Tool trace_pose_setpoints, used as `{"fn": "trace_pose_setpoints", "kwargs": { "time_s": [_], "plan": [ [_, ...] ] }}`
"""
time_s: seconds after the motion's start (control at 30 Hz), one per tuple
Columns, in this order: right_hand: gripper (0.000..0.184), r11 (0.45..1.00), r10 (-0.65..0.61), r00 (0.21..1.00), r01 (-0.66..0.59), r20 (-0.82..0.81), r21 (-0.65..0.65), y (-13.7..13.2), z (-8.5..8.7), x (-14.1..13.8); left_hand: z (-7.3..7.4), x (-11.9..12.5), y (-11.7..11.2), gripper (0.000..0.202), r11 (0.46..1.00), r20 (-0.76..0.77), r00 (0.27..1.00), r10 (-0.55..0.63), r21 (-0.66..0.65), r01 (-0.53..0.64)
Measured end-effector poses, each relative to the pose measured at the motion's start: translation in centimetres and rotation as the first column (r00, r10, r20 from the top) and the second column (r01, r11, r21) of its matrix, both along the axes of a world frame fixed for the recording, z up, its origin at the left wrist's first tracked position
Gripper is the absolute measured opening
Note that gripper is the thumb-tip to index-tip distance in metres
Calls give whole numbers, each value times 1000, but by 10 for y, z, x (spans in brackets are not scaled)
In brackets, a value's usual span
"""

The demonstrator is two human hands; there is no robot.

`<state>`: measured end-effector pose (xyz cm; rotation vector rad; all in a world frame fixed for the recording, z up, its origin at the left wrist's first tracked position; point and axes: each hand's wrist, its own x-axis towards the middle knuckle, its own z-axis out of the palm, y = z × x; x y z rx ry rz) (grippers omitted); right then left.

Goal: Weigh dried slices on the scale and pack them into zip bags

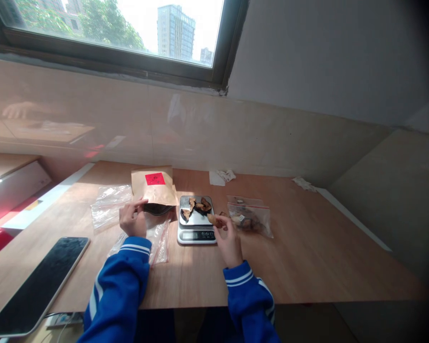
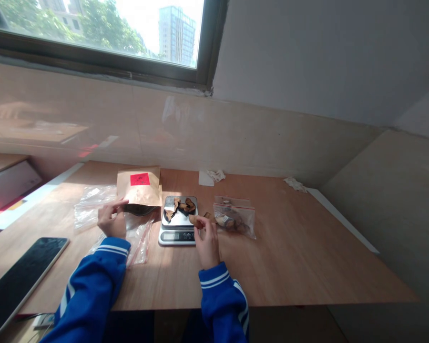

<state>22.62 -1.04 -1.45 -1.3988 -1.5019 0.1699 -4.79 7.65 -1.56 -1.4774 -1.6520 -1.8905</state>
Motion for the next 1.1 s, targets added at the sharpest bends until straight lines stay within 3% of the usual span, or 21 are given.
{"fn": "trace_pose_setpoints", "kwargs": {
  "time_s": [0.1,0.2,0.33,0.43,0.5,0.57,0.63,0.7,0.77,0.93,1.03,1.1],
  "plan": [
    [28,994,109,992,-111,69,16,3,14,-20,1,0,-1,15,1000,-9,1000,0,7,0],
    [29,994,101,988,-105,115,25,3,16,-24,4,1,-4,16,1000,-13,1000,-7,3,7],
    [26,987,-161,978,160,131,19,-1,-1,2,5,1,-5,16,999,-30,999,-24,22,24],
    [26,923,-380,914,385,142,-9,-4,-12,17,4,1,-4,16,999,-33,999,-15,29,15],
    [27,885,-461,878,466,130,-8,-7,-9,13,4,1,-3,16,1000,-23,1000,-4,27,5],
    [26,922,-386,919,386,86,9,-9,3,-6,4,2,-3,16,1000,-12,1000,-3,18,3],
    [28,997,-76,997,76,25,28,-8,17,-36,5,3,-4,16,1000,-2,1000,-8,9,8],
    [31,965,262,965,-262,14,-2,-3,29,-72,5,3,-5,15,1000,-1,1000,-18,13,18],
    [37,886,464,885,-462,33,-42,10,35,-107,5,3,-6,15,999,-4,1000,-29,23,29],
    [38,840,535,838,-514,108,-173,45,45,-167,5,1,-5,14,999,-19,999,-37,39,38],
    [30,827,558,826,-544,81,-143,38,57,-160,5,0,-4,15,997,-30,998,-48,61,50],
    [28,878,476,879,-476,-7,-54,24,59,-133,6,0,-3,15,997,-15,999,-37,68,38]
  ]
}}
